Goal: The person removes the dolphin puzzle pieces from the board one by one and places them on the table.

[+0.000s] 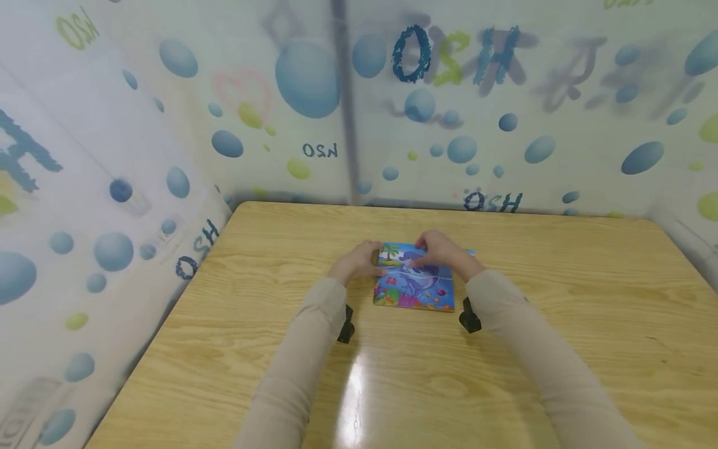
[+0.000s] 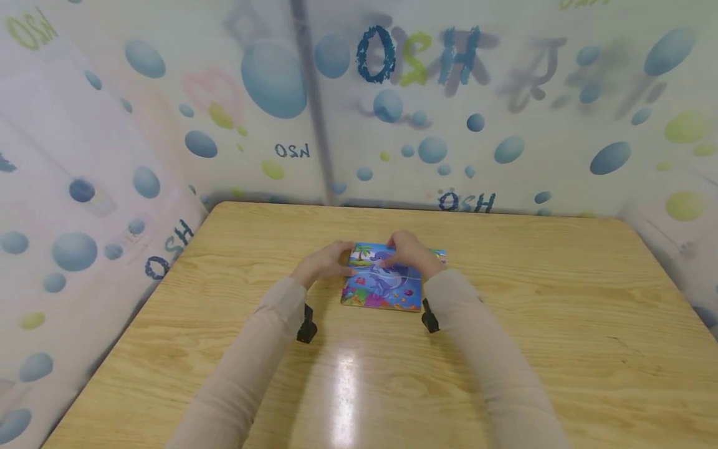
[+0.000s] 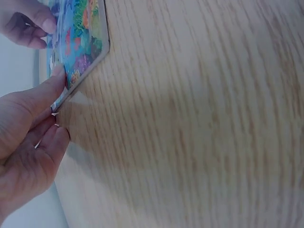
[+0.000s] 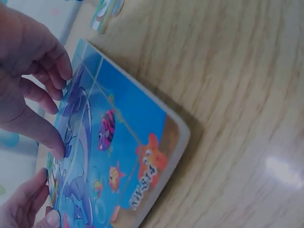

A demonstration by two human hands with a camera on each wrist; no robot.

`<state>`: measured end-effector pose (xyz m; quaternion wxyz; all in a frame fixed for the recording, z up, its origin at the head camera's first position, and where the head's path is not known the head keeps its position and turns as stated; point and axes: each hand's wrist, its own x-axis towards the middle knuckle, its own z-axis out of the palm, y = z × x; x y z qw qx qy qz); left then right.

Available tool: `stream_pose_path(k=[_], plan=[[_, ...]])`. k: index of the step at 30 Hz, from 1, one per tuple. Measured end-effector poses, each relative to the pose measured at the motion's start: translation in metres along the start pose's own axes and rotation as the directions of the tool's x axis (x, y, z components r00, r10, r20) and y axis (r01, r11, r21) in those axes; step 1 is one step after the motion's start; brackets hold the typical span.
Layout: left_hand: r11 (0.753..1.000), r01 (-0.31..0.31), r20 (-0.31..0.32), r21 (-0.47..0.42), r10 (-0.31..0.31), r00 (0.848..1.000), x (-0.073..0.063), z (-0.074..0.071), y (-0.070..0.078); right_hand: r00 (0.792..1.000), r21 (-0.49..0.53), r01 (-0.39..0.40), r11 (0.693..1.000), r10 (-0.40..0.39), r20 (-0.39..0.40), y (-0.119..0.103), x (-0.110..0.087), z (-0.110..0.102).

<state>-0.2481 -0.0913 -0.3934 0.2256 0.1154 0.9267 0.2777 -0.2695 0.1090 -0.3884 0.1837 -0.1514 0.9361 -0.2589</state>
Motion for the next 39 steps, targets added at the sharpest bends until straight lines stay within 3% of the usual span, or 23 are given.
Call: stream_pose_path(k=[6,12,21,28,33,39], plan=[[1.0,-0.009,-0.005,0.005,0.009,1.0,-0.001,0.0,0.002,1.0,-0.147,0.0,0.989,0.004,0.028,-0.006,-0.002,-0.001],[0.999,-0.033,0.003,0.024,0.033,0.999,0.0,0.001,0.005,0.997,-0.195,-0.035,0.98,0.047,0.056,-0.008,0.0,-0.005],[1.0,-0.021,-0.01,0.014,0.021,1.0,-0.002,0.0,0.008,0.996,-0.13,-0.044,0.991,0.054,0.071,-0.008,0.0,-0.006],[1.0,-0.014,-0.004,0.021,0.014,1.0,0.0,0.0,0.004,0.999,-0.073,-0.046,0.996,0.045,-0.011,-0.007,-0.001,0.001],[1.0,-0.011,-0.002,0.027,0.011,1.0,-0.001,-0.002,0.004,0.998,0.046,0.013,0.999,-0.01,-0.058,-0.003,-0.005,0.001],[1.0,-0.01,0.0,0.017,0.01,1.0,-0.002,-0.002,0.005,0.999,0.191,0.036,0.981,-0.029,-0.044,0.002,-0.009,-0.004]])
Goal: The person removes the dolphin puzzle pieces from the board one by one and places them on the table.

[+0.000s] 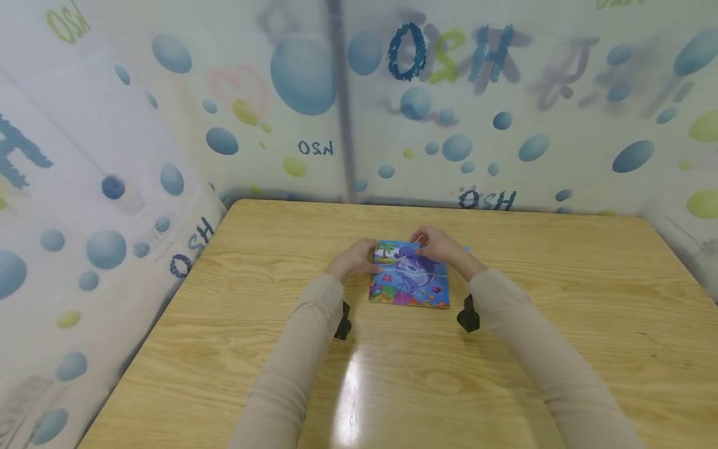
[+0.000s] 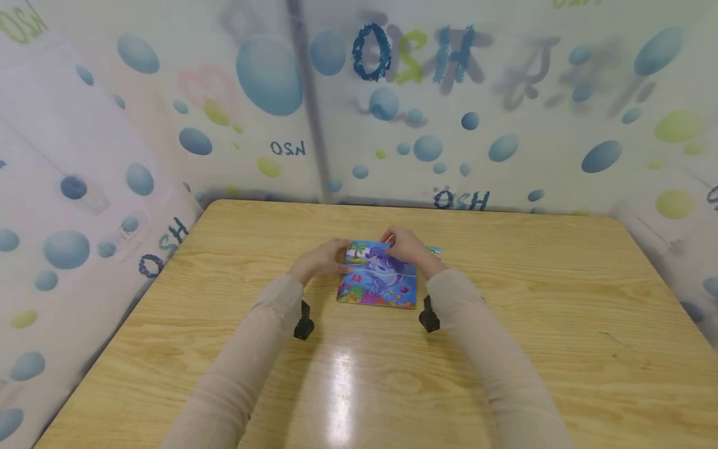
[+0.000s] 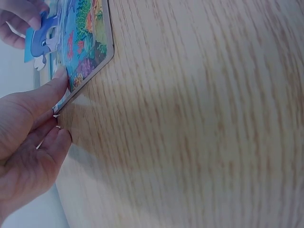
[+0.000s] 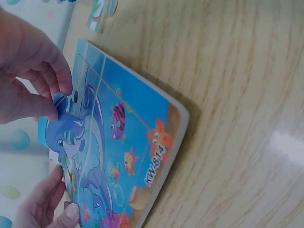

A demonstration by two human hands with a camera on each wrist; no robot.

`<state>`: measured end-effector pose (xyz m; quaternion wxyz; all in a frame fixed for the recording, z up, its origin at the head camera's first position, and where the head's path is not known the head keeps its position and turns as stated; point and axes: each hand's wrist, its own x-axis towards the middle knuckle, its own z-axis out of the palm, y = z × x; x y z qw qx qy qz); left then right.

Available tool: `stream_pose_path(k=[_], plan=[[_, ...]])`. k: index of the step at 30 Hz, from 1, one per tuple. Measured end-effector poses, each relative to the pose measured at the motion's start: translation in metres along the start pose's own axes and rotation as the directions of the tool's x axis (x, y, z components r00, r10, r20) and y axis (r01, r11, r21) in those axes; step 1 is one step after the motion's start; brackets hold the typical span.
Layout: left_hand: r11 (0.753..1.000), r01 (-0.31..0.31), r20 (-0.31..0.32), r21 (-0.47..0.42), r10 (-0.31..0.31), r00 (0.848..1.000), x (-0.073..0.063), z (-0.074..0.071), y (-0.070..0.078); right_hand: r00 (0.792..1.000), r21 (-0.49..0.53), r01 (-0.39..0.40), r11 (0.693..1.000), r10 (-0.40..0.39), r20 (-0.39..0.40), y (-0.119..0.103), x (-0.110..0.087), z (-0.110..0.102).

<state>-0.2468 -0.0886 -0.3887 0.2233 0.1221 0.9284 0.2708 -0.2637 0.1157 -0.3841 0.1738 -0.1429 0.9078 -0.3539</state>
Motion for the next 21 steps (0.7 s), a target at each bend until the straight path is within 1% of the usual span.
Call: stream_pose_path(k=[3,10,17,21], plan=[[1.0,0.004,0.002,0.005,-0.004,1.0,0.0,0.0,0.0,1.0,0.044,0.005,0.999,-0.005,0.01,0.002,-0.001,-0.002],[1.0,0.012,0.008,0.015,-0.012,1.0,0.001,0.001,0.0,0.999,0.175,-0.041,0.984,0.037,0.027,0.01,-0.003,-0.008],[1.0,-0.003,-0.003,0.018,0.003,1.0,0.002,0.002,-0.002,0.997,0.254,-0.077,0.964,0.073,0.028,0.02,-0.014,-0.02],[1.0,0.0,0.002,0.008,0.0,1.0,0.001,0.001,-0.002,0.996,0.256,-0.087,0.963,0.083,0.024,0.029,-0.023,-0.028]])
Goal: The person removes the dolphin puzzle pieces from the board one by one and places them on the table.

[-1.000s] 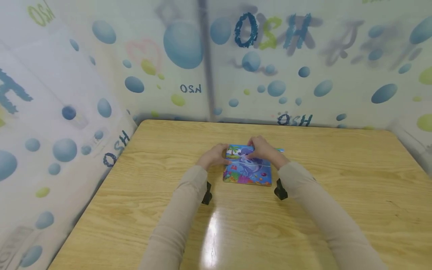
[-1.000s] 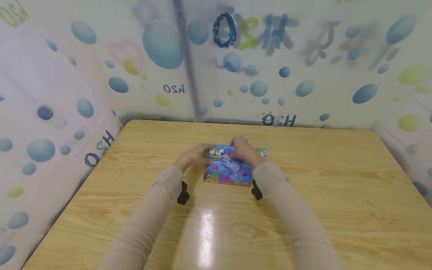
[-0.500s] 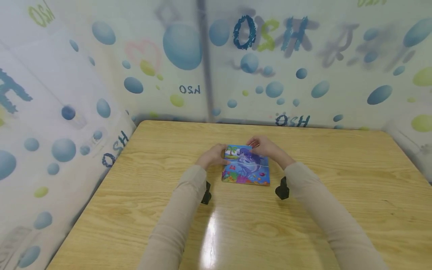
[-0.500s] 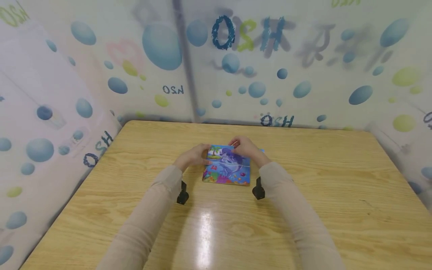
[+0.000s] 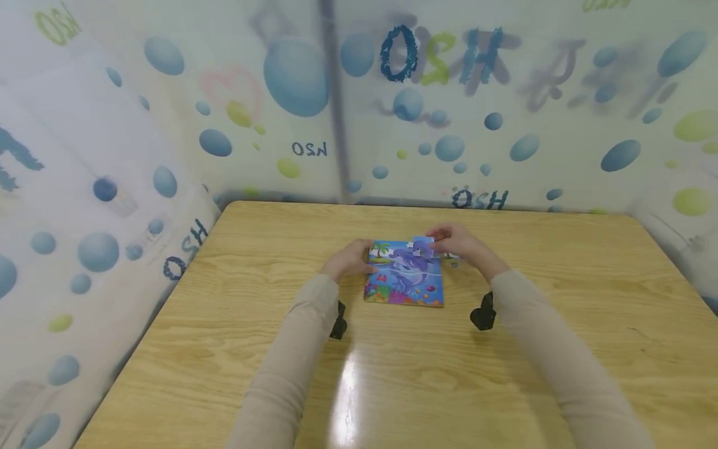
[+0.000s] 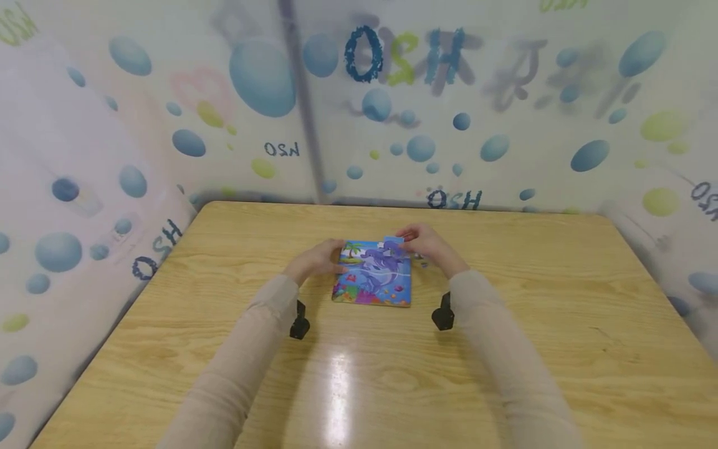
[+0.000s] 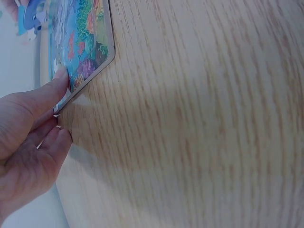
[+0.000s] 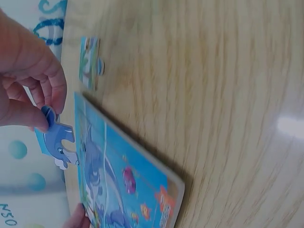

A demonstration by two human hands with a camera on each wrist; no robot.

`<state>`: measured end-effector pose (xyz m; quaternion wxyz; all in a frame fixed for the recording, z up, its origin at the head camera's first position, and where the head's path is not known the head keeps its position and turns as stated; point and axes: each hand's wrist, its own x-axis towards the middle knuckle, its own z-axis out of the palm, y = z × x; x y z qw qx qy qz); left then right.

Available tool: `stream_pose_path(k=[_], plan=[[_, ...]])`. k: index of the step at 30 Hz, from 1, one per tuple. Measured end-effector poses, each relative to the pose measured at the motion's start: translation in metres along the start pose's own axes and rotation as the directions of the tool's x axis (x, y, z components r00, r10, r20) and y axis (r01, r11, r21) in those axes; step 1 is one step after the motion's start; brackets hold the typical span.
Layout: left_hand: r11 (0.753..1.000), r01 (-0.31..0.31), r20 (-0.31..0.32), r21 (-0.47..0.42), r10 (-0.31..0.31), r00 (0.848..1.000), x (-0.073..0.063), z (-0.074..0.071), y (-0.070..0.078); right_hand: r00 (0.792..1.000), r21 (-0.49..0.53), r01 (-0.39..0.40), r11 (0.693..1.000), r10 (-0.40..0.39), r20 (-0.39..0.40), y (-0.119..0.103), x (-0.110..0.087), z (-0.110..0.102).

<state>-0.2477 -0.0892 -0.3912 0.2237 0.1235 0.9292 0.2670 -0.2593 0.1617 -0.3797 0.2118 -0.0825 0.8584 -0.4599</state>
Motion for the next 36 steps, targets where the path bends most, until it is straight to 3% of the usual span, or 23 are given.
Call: stream_pose_path(k=[13,24,32,36], plan=[[1.0,-0.014,-0.002,0.005,0.014,1.0,0.0,0.0,0.001,0.998,0.051,-0.019,0.998,0.022,-0.053,0.021,-0.019,-0.028],[1.0,-0.009,0.012,0.019,0.009,1.0,-0.001,-0.001,0.0,0.982,0.106,-0.114,0.988,0.128,-0.138,0.051,-0.037,-0.053],[1.0,-0.011,0.01,0.007,0.011,1.0,-0.004,-0.002,0.002,0.98,0.153,-0.102,0.983,0.126,-0.153,0.065,-0.047,-0.063],[1.0,-0.016,0.016,-0.001,0.016,1.0,-0.002,-0.001,0.001,0.975,0.147,-0.135,0.98,0.157,-0.156,0.07,-0.049,-0.065]])
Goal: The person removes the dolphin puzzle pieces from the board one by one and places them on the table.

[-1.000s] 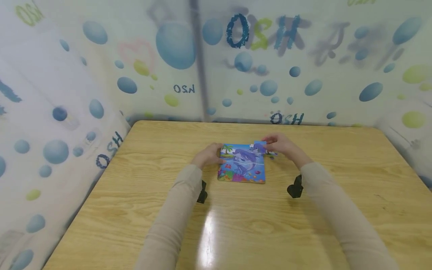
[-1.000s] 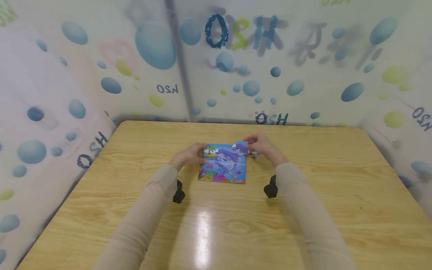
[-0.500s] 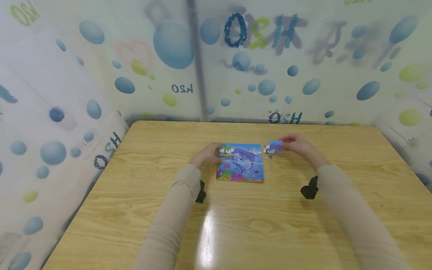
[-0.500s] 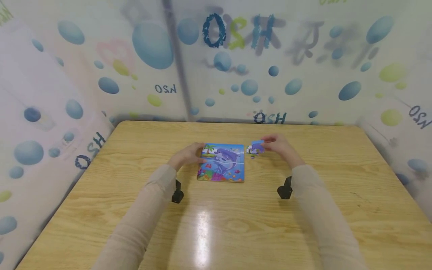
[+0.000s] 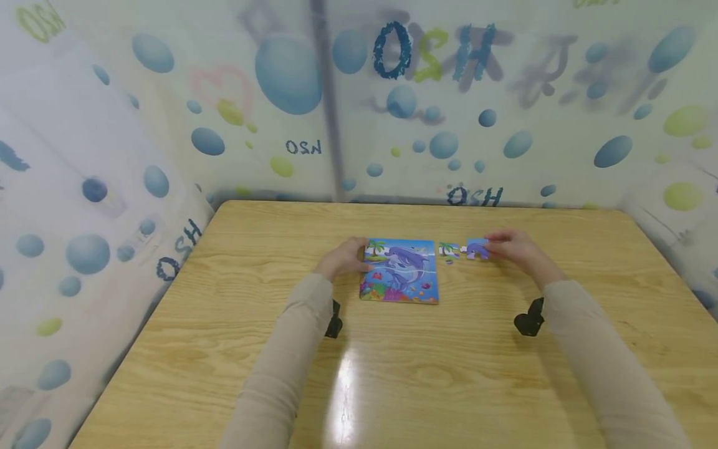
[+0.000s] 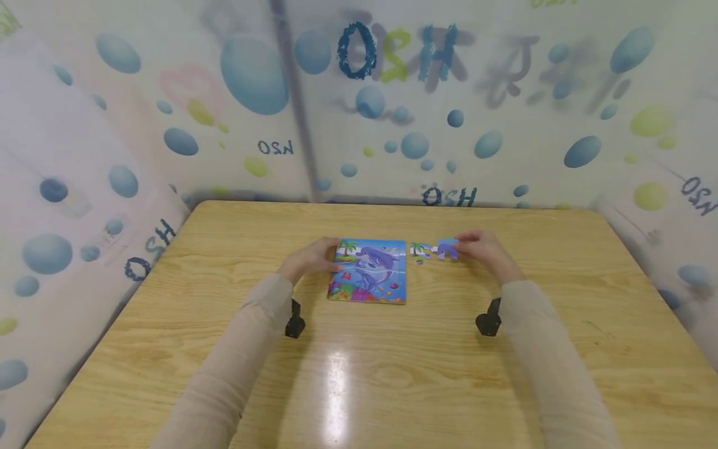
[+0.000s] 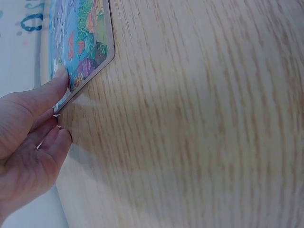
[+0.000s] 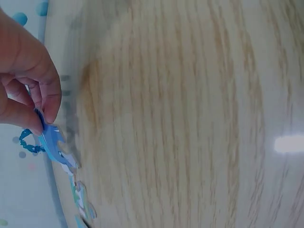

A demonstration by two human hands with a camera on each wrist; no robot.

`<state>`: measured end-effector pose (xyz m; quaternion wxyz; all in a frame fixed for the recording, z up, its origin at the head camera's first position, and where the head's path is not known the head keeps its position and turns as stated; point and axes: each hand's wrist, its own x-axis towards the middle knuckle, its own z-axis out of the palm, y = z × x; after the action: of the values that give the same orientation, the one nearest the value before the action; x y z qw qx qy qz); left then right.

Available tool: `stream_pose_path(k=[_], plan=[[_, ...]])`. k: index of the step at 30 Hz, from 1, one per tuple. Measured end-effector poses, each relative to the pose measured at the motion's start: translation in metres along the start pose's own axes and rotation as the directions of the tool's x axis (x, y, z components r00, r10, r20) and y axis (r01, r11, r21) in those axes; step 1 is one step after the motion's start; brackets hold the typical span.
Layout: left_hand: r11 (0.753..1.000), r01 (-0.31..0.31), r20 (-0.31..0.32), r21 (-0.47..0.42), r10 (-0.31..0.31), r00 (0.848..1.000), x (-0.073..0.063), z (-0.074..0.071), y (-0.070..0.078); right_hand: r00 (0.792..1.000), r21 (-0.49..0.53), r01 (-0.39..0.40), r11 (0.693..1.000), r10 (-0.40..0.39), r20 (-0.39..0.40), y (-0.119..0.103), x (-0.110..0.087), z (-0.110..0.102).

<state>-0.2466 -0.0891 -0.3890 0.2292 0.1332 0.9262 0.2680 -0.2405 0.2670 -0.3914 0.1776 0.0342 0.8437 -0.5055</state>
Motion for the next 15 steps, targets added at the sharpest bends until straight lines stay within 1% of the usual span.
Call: stream_pose_path(k=[3,4,7,11,15], plan=[[1.0,-0.01,0.004,-0.007,0.01,1.0,0.0009,-0.0004,-0.0009,0.999,-0.031,-0.038,0.999,0.038,-0.008,0.0022,0.002,-0.0004],[1.0,-0.013,0.003,-0.007,0.013,1.0,0.0012,-0.0004,-0.0012,0.999,-0.028,-0.05,0.998,0.05,-0.013,0.0029,0.0029,-0.0001],[1.0,-0.018,0.003,-0.007,0.018,1.0,0.002,0.0,-0.0018,0.997,-0.044,-0.068,0.997,0.067,-0.029,0.0039,0.0047,0.0008],[1.0,-0.007,-0.005,-0.006,0.007,1.0,0.0028,0.0012,-0.0026,0.997,-0.071,-0.064,0.995,0.06,-0.049,0.0038,0.006,0.002],[1.0,-0.002,-0.007,-0.012,0.002,1.0,0.0027,0.0015,-0.0024,0.996,-0.126,-0.063,0.99,0.055,-0.068,0.0019,0.006,0.0039]])
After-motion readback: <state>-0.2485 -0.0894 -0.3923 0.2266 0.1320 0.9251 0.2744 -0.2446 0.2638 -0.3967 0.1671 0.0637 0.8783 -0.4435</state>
